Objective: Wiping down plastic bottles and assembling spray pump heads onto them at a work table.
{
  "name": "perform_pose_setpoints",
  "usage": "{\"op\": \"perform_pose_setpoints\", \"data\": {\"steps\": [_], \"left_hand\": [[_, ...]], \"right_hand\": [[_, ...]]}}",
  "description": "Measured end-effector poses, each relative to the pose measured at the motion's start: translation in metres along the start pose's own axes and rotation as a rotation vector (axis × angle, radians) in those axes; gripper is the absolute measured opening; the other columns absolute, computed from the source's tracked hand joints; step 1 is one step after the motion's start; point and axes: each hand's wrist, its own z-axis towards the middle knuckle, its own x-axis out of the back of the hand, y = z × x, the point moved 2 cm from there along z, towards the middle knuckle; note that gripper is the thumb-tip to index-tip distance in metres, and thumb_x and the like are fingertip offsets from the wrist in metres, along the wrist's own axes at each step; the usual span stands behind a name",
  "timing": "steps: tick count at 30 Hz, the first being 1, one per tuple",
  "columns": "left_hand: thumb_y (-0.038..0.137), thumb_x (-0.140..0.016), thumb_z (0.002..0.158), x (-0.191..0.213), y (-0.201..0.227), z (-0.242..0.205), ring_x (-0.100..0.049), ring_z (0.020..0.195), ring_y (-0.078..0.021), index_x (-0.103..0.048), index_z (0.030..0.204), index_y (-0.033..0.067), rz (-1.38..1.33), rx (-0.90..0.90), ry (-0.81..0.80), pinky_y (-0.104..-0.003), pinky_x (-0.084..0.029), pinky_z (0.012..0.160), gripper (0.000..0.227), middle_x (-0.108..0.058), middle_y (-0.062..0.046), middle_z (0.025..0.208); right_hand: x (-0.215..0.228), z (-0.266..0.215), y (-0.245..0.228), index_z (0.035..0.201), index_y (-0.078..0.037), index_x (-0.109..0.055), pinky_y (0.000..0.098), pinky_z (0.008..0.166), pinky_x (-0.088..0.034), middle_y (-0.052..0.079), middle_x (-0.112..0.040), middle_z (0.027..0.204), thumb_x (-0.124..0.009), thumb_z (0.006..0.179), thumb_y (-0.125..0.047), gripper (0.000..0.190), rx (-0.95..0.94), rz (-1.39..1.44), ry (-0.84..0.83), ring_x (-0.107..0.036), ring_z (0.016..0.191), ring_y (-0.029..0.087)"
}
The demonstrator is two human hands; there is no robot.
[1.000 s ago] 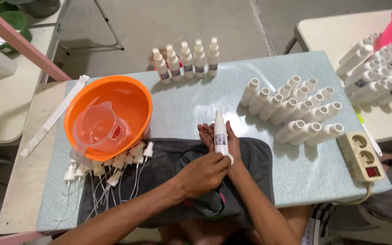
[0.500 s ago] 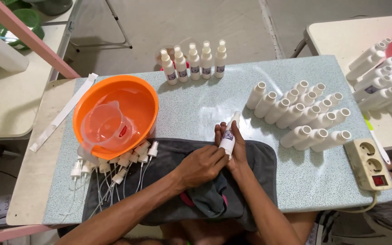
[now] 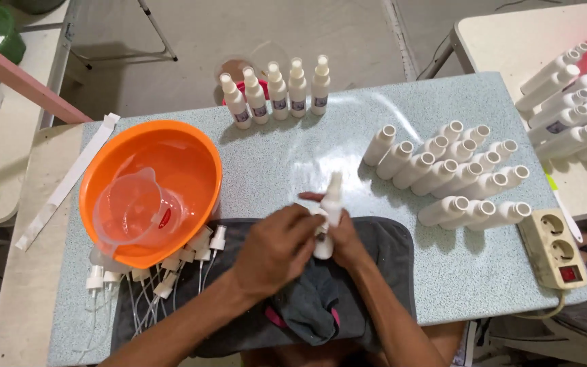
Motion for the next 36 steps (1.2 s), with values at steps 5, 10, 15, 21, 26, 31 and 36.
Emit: {"op": "perform_pose_setpoints", "data": {"steps": [5,10,15,21,26,31,36], "left_hand": [[0.009,-0.052,0.099,-0.016,-0.017,-0.009,-0.059,0.08,-0.0334,-0.063,0.134,0.0059,0.059,-0.037,0.003,-0.04,-0.052,0.067,0.037,-0.054,-0.014,0.094],[0.014,-0.048,0.106,-0.02,-0.027,-0.006,-0.063,0.082,-0.0367,-0.062,0.139,0.0086,-0.087,0.037,-0.011,-0.043,-0.055,0.068,0.037,-0.059,-0.022,0.103],[0.007,-0.047,0.105,-0.014,-0.024,0.009,-0.07,0.084,-0.0398,-0.06,0.13,-0.0018,-0.348,0.273,0.128,-0.043,-0.06,0.072,0.029,-0.064,-0.022,0.097],[0.017,-0.038,0.112,-0.042,-0.014,0.006,-0.06,0.121,-0.0444,-0.046,0.145,-0.009,-0.676,0.407,0.079,-0.059,-0.048,0.101,0.043,-0.06,-0.031,0.126],[0.032,-0.043,0.112,-0.036,0.003,0.025,-0.052,0.129,-0.0473,-0.044,0.144,-0.0118,-0.69,0.439,0.054,-0.063,-0.038,0.109,0.054,-0.051,-0.033,0.134],[0.018,-0.073,0.097,-0.042,-0.003,0.047,-0.068,0.112,-0.0449,-0.057,0.123,-0.0132,-0.624,0.345,0.108,-0.055,-0.051,0.101,0.044,-0.066,-0.029,0.117],[0.02,-0.082,0.089,-0.039,0.0,0.053,-0.075,0.086,-0.0209,-0.071,0.109,-0.0019,-0.835,0.58,-0.08,-0.043,-0.063,0.075,0.031,-0.079,-0.02,0.098]], "right_hand": [[-0.017,-0.007,-0.012,0.102,-0.001,-0.073,0.0351,0.066,-0.062,0.012,-0.077,0.08,-0.071,0.08,-0.004,0.022,-0.044,-0.281,-0.095,-0.07,0.074,0.019],[-0.02,-0.008,-0.017,0.089,-0.004,-0.071,0.0309,0.06,-0.056,0.007,-0.074,0.074,-0.069,0.076,-0.002,0.013,0.01,-0.318,-0.046,-0.062,0.064,0.012],[-0.012,-0.005,-0.008,0.093,-0.002,-0.07,0.0331,0.059,-0.057,0.011,-0.073,0.072,-0.074,0.078,-0.003,0.015,0.111,-0.298,-0.094,-0.066,0.064,0.014],[-0.043,-0.008,-0.068,0.1,-0.006,-0.068,0.0328,0.071,-0.055,0.007,-0.074,0.085,-0.078,0.086,-0.018,0.021,0.19,-0.459,0.042,-0.065,0.077,0.011],[-0.029,-0.002,-0.049,0.104,-0.004,-0.066,0.0359,0.074,-0.054,0.008,-0.073,0.089,-0.075,0.091,-0.022,0.024,0.283,-0.466,0.049,-0.062,0.079,0.015],[-0.024,-0.01,-0.069,0.1,-0.002,-0.068,0.0354,0.062,-0.055,0.012,-0.072,0.08,-0.074,0.088,-0.012,0.016,0.273,-0.355,-0.042,-0.064,0.066,0.018],[-0.027,-0.024,-0.073,0.094,0.002,-0.07,0.0346,0.044,-0.057,0.017,-0.071,0.066,-0.072,0.084,0.004,0.01,0.196,-0.156,-0.218,-0.067,0.047,0.024]]}}
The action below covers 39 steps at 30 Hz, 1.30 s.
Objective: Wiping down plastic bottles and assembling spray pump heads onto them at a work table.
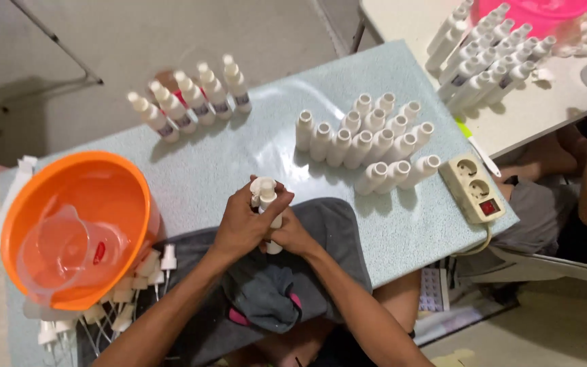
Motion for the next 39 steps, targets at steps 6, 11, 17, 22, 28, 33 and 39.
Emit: {"op": "perform_pose_setpoints", "data": {"steps": [6,11,17,22,28,33,39], "left_hand": [[0.031,-0.048,0.107,0.002,0.015,0.011,-0.071,0.089,-0.0214,-0.067,0.124,-0.0014,-0.218,0.16,0.045,-0.047,-0.067,0.075,0.041,-0.075,-0.017,0.108],[0.038,-0.038,0.112,0.013,0.04,0.006,-0.062,0.117,-0.024,-0.065,0.133,0.003,0.026,-0.091,0.087,-0.049,-0.052,0.098,0.05,-0.065,-0.015,0.128],[0.023,-0.049,0.111,-0.011,0.023,0.005,-0.057,0.129,-0.0352,-0.062,0.136,0.0004,0.143,-0.386,-0.013,-0.052,-0.049,0.11,0.036,-0.047,-0.019,0.142],[0.021,-0.052,0.11,0.02,0.035,0.006,-0.06,0.128,-0.0325,-0.052,0.14,-0.004,0.094,-0.429,0.123,-0.047,-0.052,0.107,0.039,-0.051,-0.017,0.13],[0.016,-0.07,0.101,0.034,0.028,-0.008,-0.074,0.101,-0.0258,-0.065,0.133,0.0053,0.18,-0.282,0.226,-0.044,-0.059,0.089,0.034,-0.075,-0.014,0.101],[0.018,-0.079,0.092,0.022,0.003,-0.013,-0.06,0.116,-0.0407,-0.072,0.101,0.0083,0.673,-0.609,0.172,-0.043,-0.056,0.084,0.015,-0.053,-0.019,0.13],[-0.006,-0.072,0.088,0.003,0.003,-0.015,-0.053,0.13,-0.0605,-0.017,0.149,-0.0075,0.081,-0.231,0.084,-0.067,-0.045,0.106,0.083,-0.047,-0.042,0.144]], "right_hand": [[0.027,-0.001,0.047,0.094,0.004,-0.065,0.0365,0.042,-0.052,0.017,-0.064,0.062,-0.072,0.077,0.013,0.02,-0.052,0.202,0.109,-0.062,0.04,0.023],[0.038,0.003,0.075,0.082,0.0,-0.07,0.0328,0.046,-0.053,0.012,-0.064,0.053,-0.075,0.08,-0.003,0.006,-0.1,0.042,0.282,-0.065,0.043,0.021],[0.056,-0.007,0.091,0.097,0.001,-0.071,0.0363,0.054,-0.05,0.016,-0.069,0.068,-0.072,0.082,-0.005,0.016,0.118,-0.333,0.343,-0.065,0.058,0.019],[0.035,-0.004,0.069,0.096,0.002,-0.072,0.0392,0.063,-0.054,0.016,-0.069,0.063,-0.069,0.081,0.001,0.015,0.163,-0.577,0.454,-0.058,0.066,0.015],[0.033,-0.005,0.067,0.109,-0.006,-0.075,0.0424,0.068,-0.055,0.017,-0.074,0.074,-0.082,0.08,-0.012,0.03,0.121,-0.752,0.534,-0.074,0.071,0.028],[0.029,-0.011,0.064,0.116,-0.003,-0.072,0.0439,0.071,-0.059,0.021,-0.076,0.084,-0.078,0.08,-0.006,0.036,0.195,-0.822,0.466,-0.075,0.08,0.038],[0.037,-0.012,0.084,0.116,-0.003,-0.072,0.0455,0.072,-0.058,0.019,-0.077,0.089,-0.085,0.079,-0.01,0.04,0.202,-0.786,0.426,-0.074,0.089,0.038]]}}
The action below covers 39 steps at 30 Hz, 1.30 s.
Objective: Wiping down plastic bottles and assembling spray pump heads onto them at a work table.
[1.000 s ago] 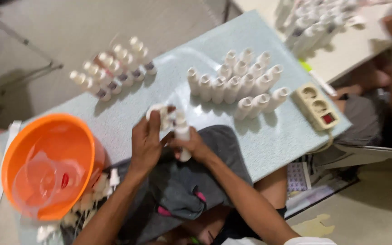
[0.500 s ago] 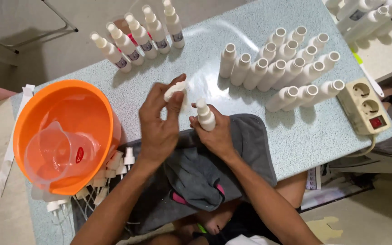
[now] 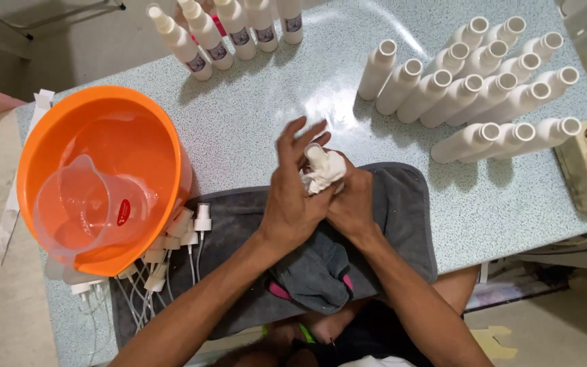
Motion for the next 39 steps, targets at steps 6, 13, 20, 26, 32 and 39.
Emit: {"op": "perform_pose_setpoints", "data": {"steps": [6,13,20,26,32,39], "left_hand": [[0.034,-0.073,0.099,-0.006,-0.043,-0.009,-0.054,0.142,-0.0274,-0.056,0.141,0.0099,0.204,-0.035,-0.026,-0.051,-0.005,0.119,0.051,-0.073,-0.005,0.13],[0.029,-0.068,0.102,0.005,-0.023,0.004,-0.061,0.136,-0.0255,-0.068,0.123,0.0096,0.0,-0.012,-0.29,-0.053,-0.016,0.121,0.029,-0.072,-0.007,0.131],[0.017,-0.068,0.101,0.015,0.002,-0.005,-0.065,0.113,-0.025,-0.068,0.119,-0.0001,-0.189,-0.054,-0.377,-0.05,-0.043,0.108,0.024,-0.073,-0.016,0.111],[0.015,-0.047,0.103,0.038,-0.018,-0.007,-0.065,0.088,-0.0223,-0.063,0.12,-0.0003,-0.093,0.037,-0.37,-0.048,-0.054,0.084,0.028,-0.072,-0.017,0.096],[-0.012,-0.043,0.087,0.058,-0.005,-0.003,-0.053,0.057,-0.0128,-0.06,0.128,0.0068,-0.089,0.19,-0.025,-0.025,-0.046,0.054,0.048,-0.058,-0.009,0.078],[0.011,-0.049,0.089,0.058,0.019,0.008,-0.047,0.064,-0.013,-0.063,0.095,0.0053,0.049,0.239,-0.158,-0.033,-0.047,0.06,0.016,-0.052,-0.005,0.067]], "right_hand": [[-0.004,0.006,0.012,0.108,0.003,-0.068,0.0439,0.064,-0.056,0.02,-0.071,0.08,-0.075,0.078,0.0,0.031,-0.079,0.395,-0.21,-0.069,0.075,0.035],[-0.004,0.003,0.012,0.099,0.011,-0.064,0.0419,0.054,-0.053,0.021,-0.064,0.068,-0.063,0.076,0.012,0.023,-0.189,0.85,-0.481,-0.061,0.059,0.03],[-0.009,-0.014,0.008,0.088,0.02,-0.058,0.0395,0.041,-0.049,0.023,-0.056,0.054,-0.048,0.074,0.028,0.019,-0.349,1.425,-0.846,-0.052,0.038,0.025],[0.002,-0.011,-0.007,0.088,0.022,-0.053,0.0353,0.028,-0.044,0.025,-0.056,0.053,-0.049,0.068,0.022,0.02,-0.336,1.605,-0.87,-0.05,0.028,0.023],[0.0,0.0,-0.039,0.092,0.016,-0.061,0.0284,0.036,-0.045,0.016,-0.06,0.054,-0.063,0.081,0.012,0.012,-0.267,1.251,-0.727,-0.054,0.035,0.017],[-0.007,0.006,-0.043,0.093,0.012,-0.065,0.0276,0.036,-0.047,0.015,-0.061,0.05,-0.069,0.082,0.01,0.011,-0.255,0.862,-0.648,-0.056,0.035,0.016]]}}
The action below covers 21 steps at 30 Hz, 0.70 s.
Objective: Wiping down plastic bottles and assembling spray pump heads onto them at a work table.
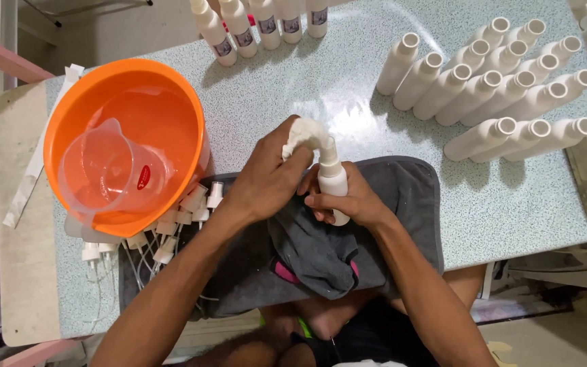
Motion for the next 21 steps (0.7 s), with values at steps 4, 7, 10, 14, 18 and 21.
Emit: {"op": "perform_pose_setpoints", "data": {"steps": [4,7,10,14,18,21], "left_hand": [[0.033,-0.046,0.105,-0.005,0.005,-0.007,-0.052,0.051,-0.0157,-0.061,0.072,0.01,0.054,0.116,0.009,-0.032,-0.049,0.053,0.043,-0.06,-0.007,0.051],[0.049,-0.058,0.1,-0.006,0.013,-0.011,-0.061,0.051,-0.0286,-0.061,0.074,0.0005,0.389,0.007,0.043,-0.044,-0.049,0.051,0.055,-0.063,-0.022,0.056],[0.053,-0.064,0.095,-0.005,0.007,-0.008,-0.068,0.054,-0.0403,-0.065,0.077,-0.0096,0.533,-0.017,0.049,-0.052,-0.053,0.052,0.065,-0.063,-0.027,0.059],[0.037,-0.06,0.097,-0.005,-0.027,0.001,-0.046,0.036,-0.0205,-0.046,0.046,0.0048,0.542,-0.116,0.033,-0.036,-0.04,0.041,0.062,-0.044,-0.012,0.036],[0.034,-0.063,0.092,-0.006,-0.043,0.009,-0.037,0.033,-0.0178,-0.043,0.042,0.0074,0.331,-0.115,-0.057,-0.034,-0.034,0.037,0.06,-0.039,-0.006,0.033],[0.029,-0.063,0.091,-0.006,-0.048,0.009,-0.037,0.04,-0.0122,-0.042,0.044,0.0041,0.313,-0.124,-0.032,-0.032,-0.031,0.037,0.058,-0.033,-0.005,0.036]], "right_hand": [[0.004,-0.001,0.002,0.092,0.01,-0.066,0.0274,0.035,-0.046,0.015,-0.062,0.05,-0.068,0.082,0.01,0.01,-0.005,-0.055,-0.007,-0.056,0.034,0.017],[0.009,-0.007,0.014,0.085,0.008,-0.071,0.028,0.034,-0.047,0.014,-0.063,0.048,-0.069,0.081,0.01,0.005,-0.033,-0.154,-0.011,-0.055,0.033,0.017],[0.007,-0.009,0.012,0.08,0.001,-0.071,0.0249,0.038,-0.049,0.009,-0.067,0.051,-0.069,0.079,0.01,0.01,-0.076,-0.236,-0.037,-0.059,0.038,0.013],[-0.004,-0.005,-0.002,0.066,-0.004,-0.071,0.0243,0.036,-0.047,0.007,-0.065,0.047,-0.069,0.077,0.009,0.017,-0.11,-0.284,-0.038,-0.056,0.035,0.011],[-0.012,-0.002,-0.011,0.062,-0.004,-0.07,0.0237,0.036,-0.047,0.008,-0.065,0.046,-0.07,0.075,0.009,0.018,-0.106,-0.305,-0.065,-0.057,0.034,0.012],[-0.009,-0.002,-0.008,0.061,-0.004,-0.068,0.0239,0.036,-0.047,0.009,-0.066,0.045,-0.071,0.074,0.009,0.018,-0.08,-0.34,-0.065,-0.057,0.034,0.012]]}}
